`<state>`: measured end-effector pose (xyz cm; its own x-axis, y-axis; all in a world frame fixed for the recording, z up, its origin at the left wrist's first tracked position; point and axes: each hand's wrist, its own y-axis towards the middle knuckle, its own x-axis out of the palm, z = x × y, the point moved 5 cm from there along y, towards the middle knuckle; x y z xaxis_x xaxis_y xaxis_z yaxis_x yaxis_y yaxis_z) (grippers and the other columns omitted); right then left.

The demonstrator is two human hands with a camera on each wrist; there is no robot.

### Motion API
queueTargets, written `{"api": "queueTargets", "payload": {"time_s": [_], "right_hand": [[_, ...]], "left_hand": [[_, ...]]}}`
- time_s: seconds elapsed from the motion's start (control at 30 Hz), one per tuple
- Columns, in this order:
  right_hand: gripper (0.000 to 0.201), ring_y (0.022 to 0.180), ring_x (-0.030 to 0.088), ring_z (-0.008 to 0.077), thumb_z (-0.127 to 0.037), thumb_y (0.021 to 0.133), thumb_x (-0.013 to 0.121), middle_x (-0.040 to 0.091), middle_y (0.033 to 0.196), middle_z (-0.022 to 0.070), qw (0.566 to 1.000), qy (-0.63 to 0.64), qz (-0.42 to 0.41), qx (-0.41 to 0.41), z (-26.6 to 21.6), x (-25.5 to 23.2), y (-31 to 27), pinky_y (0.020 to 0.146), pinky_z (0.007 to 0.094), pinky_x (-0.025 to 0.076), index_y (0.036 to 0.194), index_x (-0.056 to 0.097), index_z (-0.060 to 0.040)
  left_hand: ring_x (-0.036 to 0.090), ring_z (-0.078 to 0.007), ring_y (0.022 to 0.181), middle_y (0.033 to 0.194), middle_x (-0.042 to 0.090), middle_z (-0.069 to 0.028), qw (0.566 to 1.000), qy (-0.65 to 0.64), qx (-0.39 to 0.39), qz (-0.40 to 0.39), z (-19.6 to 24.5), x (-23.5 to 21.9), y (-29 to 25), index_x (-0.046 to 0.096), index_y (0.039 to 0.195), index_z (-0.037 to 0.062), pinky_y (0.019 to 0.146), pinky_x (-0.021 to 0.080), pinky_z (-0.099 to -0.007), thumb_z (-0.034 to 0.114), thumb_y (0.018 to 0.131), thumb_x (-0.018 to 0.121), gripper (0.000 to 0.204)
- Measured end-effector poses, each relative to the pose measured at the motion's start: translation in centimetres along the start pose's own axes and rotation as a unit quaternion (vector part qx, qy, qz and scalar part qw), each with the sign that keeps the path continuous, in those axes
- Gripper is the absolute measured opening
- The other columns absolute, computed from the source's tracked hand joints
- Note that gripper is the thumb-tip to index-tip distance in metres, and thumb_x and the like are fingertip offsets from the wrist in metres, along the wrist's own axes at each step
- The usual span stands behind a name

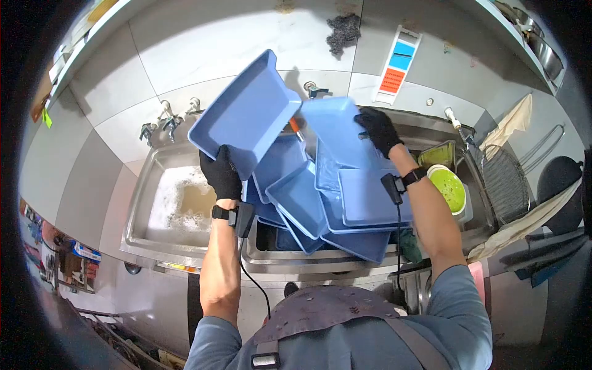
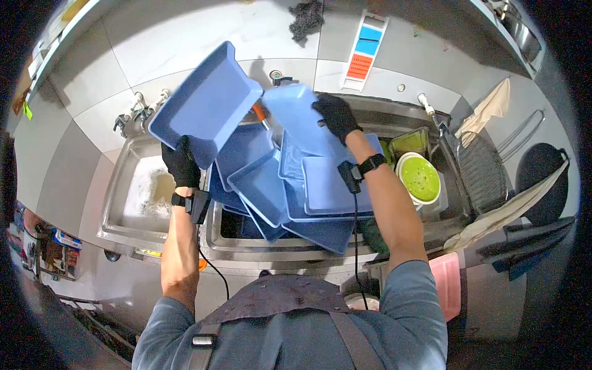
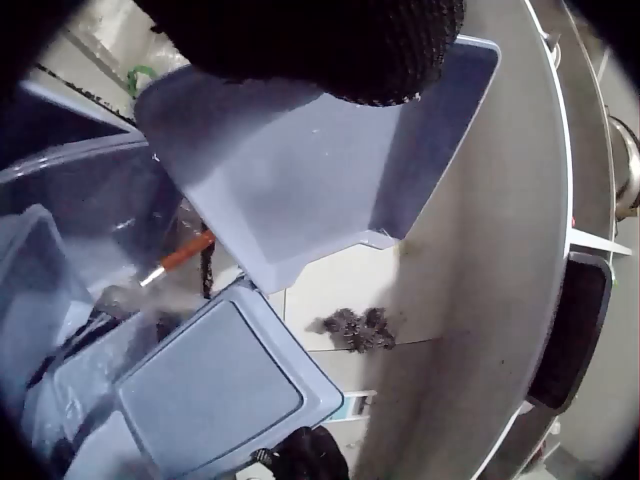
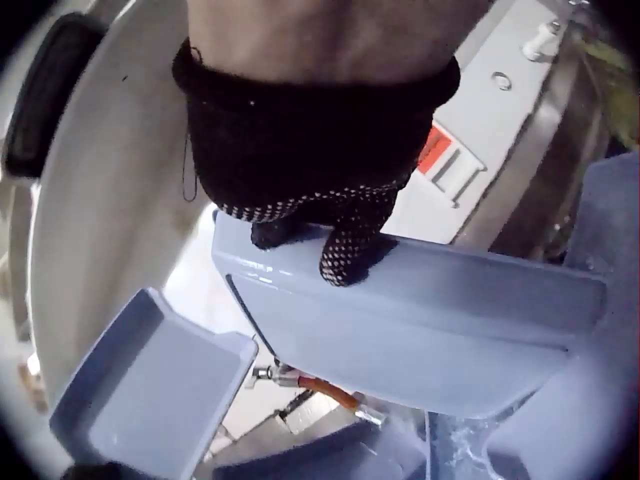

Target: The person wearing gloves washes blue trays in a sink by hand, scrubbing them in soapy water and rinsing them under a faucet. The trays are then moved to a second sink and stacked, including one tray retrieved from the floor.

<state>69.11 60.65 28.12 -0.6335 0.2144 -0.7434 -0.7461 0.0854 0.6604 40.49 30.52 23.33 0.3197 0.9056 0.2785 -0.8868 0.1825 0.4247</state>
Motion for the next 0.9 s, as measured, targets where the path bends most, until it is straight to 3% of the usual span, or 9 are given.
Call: {"api": "queueTargets", "payload": {"time_s": [0.03,0.07,0.23,0.43,0.6,0.63,0.67,0.7,0.9], "right_hand": [[0.028,0.096,0.062,0.0284,-0.027,0.089,0.06,0.063,0.101,0.0186,0.939,0.253,0.023,0.232,2.1,-0.4,-0.5,0.077,0.0428,0.056,0.106,0.066,-0.0049],[0.026,0.093,0.062,0.0257,-0.026,0.091,0.058,0.061,0.095,0.0165,0.763,0.475,0.043,0.435,3.2,0.1,-2.0,0.073,0.0414,0.058,0.104,0.065,-0.0044],[0.02,0.048,0.047,0.0211,-0.027,0.09,0.057,0.045,0.06,0.0039,0.651,0.524,0.174,0.522,6.9,1.1,-5.8,0.047,0.0383,0.042,0.077,0.054,-0.0115],[0.019,0.047,0.045,0.022,-0.031,0.088,0.061,0.045,0.059,0.0048,0.549,0.538,0.152,0.622,9.6,11.3,-10.7,0.044,0.0407,0.037,0.078,0.058,-0.0152],[0.019,0.089,0.064,0.0338,-0.017,0.091,0.052,0.065,0.093,0.017,0.696,0.385,-0.09,0.599,11.1,18.2,-10.8,0.079,0.0422,0.05,0.105,0.063,-0.0084],[0.022,0.093,0.063,0.0337,-0.017,0.093,0.049,0.064,0.101,0.019,0.851,0.167,-0.164,0.47,10.2,17.5,-9.3,0.082,0.0413,0.05,0.109,0.061,-0.008],[0.025,0.097,0.062,0.0336,-0.017,0.095,0.046,0.063,0.108,0.021,0.928,-0.067,-0.22,0.294,8.8,17.1,-7.6,0.085,0.0405,0.049,0.113,0.06,-0.0076],[0.042,0.129,0.047,0.034,-0.027,0.093,0.056,0.047,0.141,0.022,0.894,0.09,-0.073,0.432,17.3,28.5,-10.5,0.102,0.0416,0.042,0.127,0.056,-0.0032],[0.036,0.103,0.056,0.0286,-0.029,0.093,0.057,0.059,0.116,0.0191,0.9,0.133,-0.111,0.4,13.5,22.7,-8.2,0.09,0.0386,0.045,0.12,0.058,-0.0047]], "left_hand": [[0.061,-0.0276,0.097,0.107,0.065,-0.0172,1.0,-0.029,0.007,0.007,0.1,0.3,0.0,0.055,0.117,-0.0058,0.088,0.046,-0.0363,0.0,0.082,0.059,0.035],[0.061,-0.0276,0.097,0.107,0.065,-0.0172,0.999,-0.031,0.008,0.008,0.2,0.4,0.0,0.055,0.117,-0.0058,0.088,0.046,-0.0363,0.0,0.082,0.059,0.035],[0.06,-0.0261,0.098,0.108,0.064,-0.0162,0.999,0.034,0.014,-0.002,0.4,0.8,-0.5,0.055,0.117,-0.0053,0.088,0.045,-0.035,0.0,0.082,0.059,0.035],[0.059,-0.0243,0.093,0.104,0.064,-0.0149,1.0,0.021,0.021,-0.005,0.4,0.6,-1.9,0.056,0.115,-0.0057,0.086,0.045,-0.0351,0.001,0.083,0.059,0.033],[0.059,-0.0234,0.093,0.104,0.065,-0.0141,1.0,0.018,-0.003,-0.011,0.0,-0.2,-2.2,0.056,0.114,-0.0055,0.086,0.045,-0.0352,0.0,0.083,0.059,0.032],[0.059,-0.0232,0.093,0.104,0.065,-0.014,1.0,0.017,-0.005,-0.012,0.0,-0.3,-2.5,0.056,0.114,-0.0054,0.086,0.045,-0.0353,0.0,0.083,0.06,0.032],[0.059,-0.0232,0.093,0.104,0.065,-0.014,1.0,0.018,-0.004,-0.008,0.1,-0.4,-2.8,0.056,0.114,-0.0054,0.086,0.045,-0.0353,0.0,0.083,0.06,0.032],[0.059,-0.0231,0.093,0.104,0.065,-0.014,1.0,0.01,-0.017,-0.004,0.0,-0.5,-2.9,0.056,0.114,-0.0052,0.086,0.045,-0.0353,-0.001,0.083,0.06,0.032],[0.06,-0.0235,0.093,0.103,0.065,-0.0139,0.999,0.042,-0.016,0.0,0.0,-0.3,-3.8,0.057,0.114,-0.0047,0.085,0.045,-0.0354,-0.001,0.083,0.06,0.031]]}}
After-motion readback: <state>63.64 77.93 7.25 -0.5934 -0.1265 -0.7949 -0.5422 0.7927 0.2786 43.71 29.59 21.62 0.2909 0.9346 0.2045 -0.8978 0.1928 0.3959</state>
